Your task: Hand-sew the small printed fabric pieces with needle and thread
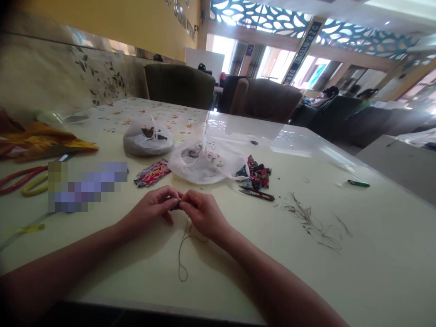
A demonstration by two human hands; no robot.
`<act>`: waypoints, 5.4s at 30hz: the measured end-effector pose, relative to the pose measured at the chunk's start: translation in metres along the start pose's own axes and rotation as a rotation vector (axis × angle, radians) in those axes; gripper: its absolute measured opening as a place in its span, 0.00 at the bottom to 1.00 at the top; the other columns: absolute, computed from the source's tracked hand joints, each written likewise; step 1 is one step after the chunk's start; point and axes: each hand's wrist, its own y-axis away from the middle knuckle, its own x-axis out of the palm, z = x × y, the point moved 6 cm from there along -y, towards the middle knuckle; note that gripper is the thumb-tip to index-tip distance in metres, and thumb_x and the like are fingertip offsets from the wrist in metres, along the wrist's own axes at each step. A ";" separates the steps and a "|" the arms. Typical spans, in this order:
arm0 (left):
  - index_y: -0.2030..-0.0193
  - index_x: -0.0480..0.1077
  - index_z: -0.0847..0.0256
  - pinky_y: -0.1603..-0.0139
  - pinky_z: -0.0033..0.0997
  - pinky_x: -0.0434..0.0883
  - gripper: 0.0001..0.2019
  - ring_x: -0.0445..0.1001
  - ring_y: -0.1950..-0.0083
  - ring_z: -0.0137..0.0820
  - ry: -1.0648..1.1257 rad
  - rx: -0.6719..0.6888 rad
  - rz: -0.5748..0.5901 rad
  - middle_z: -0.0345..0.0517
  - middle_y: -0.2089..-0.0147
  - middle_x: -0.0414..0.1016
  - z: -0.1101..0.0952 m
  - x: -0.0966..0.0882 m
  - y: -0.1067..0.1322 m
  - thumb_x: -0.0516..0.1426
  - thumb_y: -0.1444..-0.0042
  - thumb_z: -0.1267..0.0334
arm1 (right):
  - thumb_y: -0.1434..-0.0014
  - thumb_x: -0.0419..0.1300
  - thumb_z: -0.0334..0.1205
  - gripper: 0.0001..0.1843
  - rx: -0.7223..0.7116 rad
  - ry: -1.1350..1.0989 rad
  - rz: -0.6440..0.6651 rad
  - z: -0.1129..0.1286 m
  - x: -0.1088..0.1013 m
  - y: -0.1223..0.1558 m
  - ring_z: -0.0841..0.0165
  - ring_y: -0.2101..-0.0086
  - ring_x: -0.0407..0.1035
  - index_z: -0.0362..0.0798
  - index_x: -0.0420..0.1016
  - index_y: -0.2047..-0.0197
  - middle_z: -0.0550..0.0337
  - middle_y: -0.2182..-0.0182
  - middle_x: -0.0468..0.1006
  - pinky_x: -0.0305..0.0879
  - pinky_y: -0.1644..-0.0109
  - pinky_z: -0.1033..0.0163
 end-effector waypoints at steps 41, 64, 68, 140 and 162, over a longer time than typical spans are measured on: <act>0.65 0.73 0.62 0.61 0.32 0.80 0.20 0.79 0.68 0.32 0.004 0.022 -0.192 0.41 0.69 0.77 0.009 -0.044 -0.021 0.69 0.57 0.49 | 0.41 0.52 0.23 0.12 0.390 1.070 -0.126 -0.083 -0.141 0.053 0.60 0.54 0.68 0.42 0.76 0.62 0.44 0.56 0.75 0.59 0.51 0.61; 0.68 0.70 0.63 0.64 0.35 0.78 0.18 0.75 0.69 0.30 0.010 0.210 -0.296 0.43 0.68 0.74 -0.019 -0.049 -0.013 0.65 0.52 0.49 | 0.41 0.59 0.50 0.14 0.164 -0.507 0.043 0.011 -0.006 -0.018 0.78 0.82 0.56 0.47 0.65 0.62 0.68 0.77 0.68 0.49 0.82 0.72; 0.65 0.70 0.63 0.65 0.32 0.77 0.16 0.74 0.66 0.29 -0.004 0.214 -0.333 0.44 0.65 0.75 -0.020 -0.052 -0.011 0.63 0.48 0.50 | 0.39 0.57 0.53 0.17 0.216 -0.596 0.050 -0.002 0.007 -0.014 0.79 0.82 0.51 0.48 0.64 0.57 0.67 0.74 0.69 0.40 0.82 0.72; 0.64 0.69 0.61 0.67 0.29 0.74 0.12 0.75 0.64 0.30 0.108 0.150 -0.208 0.45 0.60 0.77 -0.020 -0.023 0.002 0.62 0.44 0.54 | 0.44 0.60 0.55 0.20 0.322 -0.526 -0.065 -0.005 0.012 0.003 0.75 0.77 0.44 0.45 0.76 0.65 0.67 0.79 0.56 0.39 0.75 0.65; 0.63 0.70 0.61 0.67 0.29 0.74 0.11 0.75 0.64 0.30 0.066 0.181 -0.162 0.43 0.65 0.76 -0.021 -0.021 0.001 0.61 0.42 0.55 | 0.46 0.62 0.56 0.21 0.339 -0.594 -0.028 -0.005 0.013 0.003 0.76 0.78 0.40 0.45 0.75 0.64 0.70 0.81 0.52 0.34 0.75 0.64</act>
